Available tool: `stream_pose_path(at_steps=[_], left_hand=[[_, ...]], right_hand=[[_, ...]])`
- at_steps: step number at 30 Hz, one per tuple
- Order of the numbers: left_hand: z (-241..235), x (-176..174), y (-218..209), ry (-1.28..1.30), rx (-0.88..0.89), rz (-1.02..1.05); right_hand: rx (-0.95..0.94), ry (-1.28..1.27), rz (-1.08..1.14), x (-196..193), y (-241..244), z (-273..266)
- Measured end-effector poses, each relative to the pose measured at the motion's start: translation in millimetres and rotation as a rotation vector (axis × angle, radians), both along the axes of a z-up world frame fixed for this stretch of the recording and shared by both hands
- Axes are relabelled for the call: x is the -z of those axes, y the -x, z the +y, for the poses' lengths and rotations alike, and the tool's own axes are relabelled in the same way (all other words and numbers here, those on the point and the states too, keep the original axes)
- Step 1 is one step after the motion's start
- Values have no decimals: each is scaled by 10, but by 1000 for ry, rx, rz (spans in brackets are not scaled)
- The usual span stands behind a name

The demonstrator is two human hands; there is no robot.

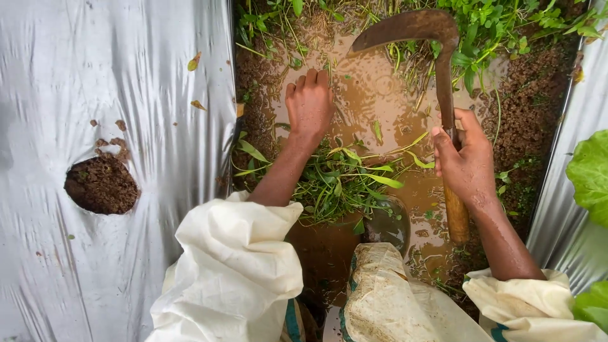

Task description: Clearing weeds from a muddy path between crop rows using a hand-held sickle.

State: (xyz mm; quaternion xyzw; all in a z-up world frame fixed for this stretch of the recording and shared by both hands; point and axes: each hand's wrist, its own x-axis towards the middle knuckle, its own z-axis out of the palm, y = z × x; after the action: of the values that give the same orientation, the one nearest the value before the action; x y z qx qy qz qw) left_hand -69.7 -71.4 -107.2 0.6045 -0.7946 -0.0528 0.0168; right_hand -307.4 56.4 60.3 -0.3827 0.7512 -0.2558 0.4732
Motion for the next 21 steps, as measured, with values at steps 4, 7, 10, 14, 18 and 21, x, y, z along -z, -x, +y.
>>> stream_pose_path(at_steps=[4, 7, 10, 14, 18, 21], left_hand=[[7, -39, -43, -157, -55, 11], [-20, -176, -115, -84, -120, 231], [-19, -4, -281, -314, -249, 663], [-80, -317, -320, -363, -260, 794], [-105, -126, -411, -333, -240, 846], [-130, -139, -438, -316, -217, 866]], right_hand=[[35, 217, 0, 121, -70, -186], [74, 443, -123, 369, -154, -288], [-75, 245, -106, 337, -161, -291], [-186, 136, 3, 183, -112, -271], [-101, 398, 9, 252, -361, -370], [-23, 412, -63, 344, -498, -471]])
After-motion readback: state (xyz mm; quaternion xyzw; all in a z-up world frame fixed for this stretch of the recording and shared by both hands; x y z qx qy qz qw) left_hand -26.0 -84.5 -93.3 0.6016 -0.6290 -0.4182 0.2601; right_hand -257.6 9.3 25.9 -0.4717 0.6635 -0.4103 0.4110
